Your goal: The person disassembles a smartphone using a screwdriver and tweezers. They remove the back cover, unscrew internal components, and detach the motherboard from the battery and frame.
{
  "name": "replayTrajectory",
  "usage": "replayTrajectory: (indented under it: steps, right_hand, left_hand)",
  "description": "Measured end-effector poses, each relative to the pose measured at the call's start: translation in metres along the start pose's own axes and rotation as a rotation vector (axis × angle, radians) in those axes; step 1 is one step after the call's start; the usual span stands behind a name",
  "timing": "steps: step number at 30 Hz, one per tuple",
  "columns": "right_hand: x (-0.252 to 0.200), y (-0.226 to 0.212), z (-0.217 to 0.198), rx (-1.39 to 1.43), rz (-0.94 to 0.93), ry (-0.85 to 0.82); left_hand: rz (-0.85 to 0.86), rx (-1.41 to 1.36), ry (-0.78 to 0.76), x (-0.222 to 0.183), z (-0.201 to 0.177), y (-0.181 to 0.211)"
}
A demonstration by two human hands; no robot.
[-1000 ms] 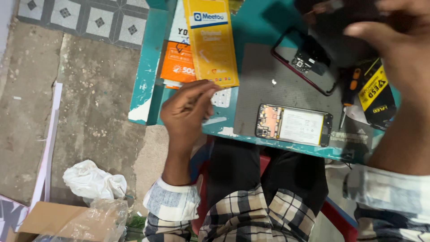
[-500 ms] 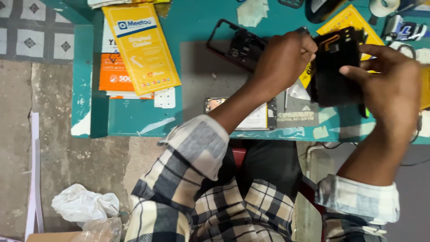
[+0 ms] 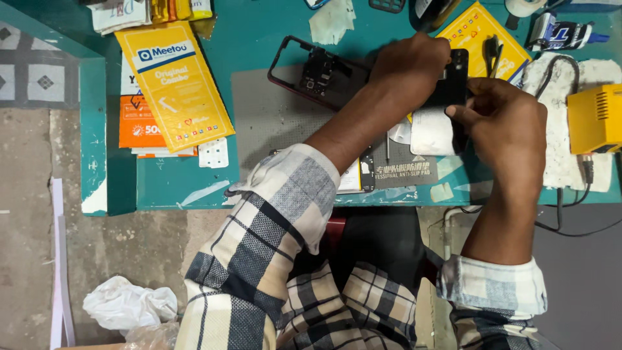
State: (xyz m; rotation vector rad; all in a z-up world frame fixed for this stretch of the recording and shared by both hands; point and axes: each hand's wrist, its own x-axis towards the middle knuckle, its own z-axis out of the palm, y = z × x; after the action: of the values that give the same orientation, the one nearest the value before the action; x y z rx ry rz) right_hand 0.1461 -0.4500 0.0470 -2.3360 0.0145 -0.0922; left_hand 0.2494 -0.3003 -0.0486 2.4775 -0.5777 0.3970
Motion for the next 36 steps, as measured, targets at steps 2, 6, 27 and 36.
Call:
replayTrajectory:
  steps: [2, 6, 27, 36]
  right_hand:
    - [-0.001, 0.0, 0.001, -0.023, -0.009, 0.011]
    - [-0.004, -0.003, 0.002, -0.082, -0.096, 0.069]
    - [-0.02, 0.002, 0.01, -0.182, -0.33, 0.157]
    - [-0.077, -0.037, 0.034, -0.139, -0.55, 0.052]
  left_hand:
    - [-0.029, 0.006, -0.014, 0.001, 0.0, 0.002]
    - [-0.005, 0.05, -0.025, 0.0, 0.006, -0.001]
    - [0.026, -0.47, 0.238, -0.099, -0.186, 0.041]
    - [-0.173, -0.059, 0.297, -0.236, -0.225, 0.016]
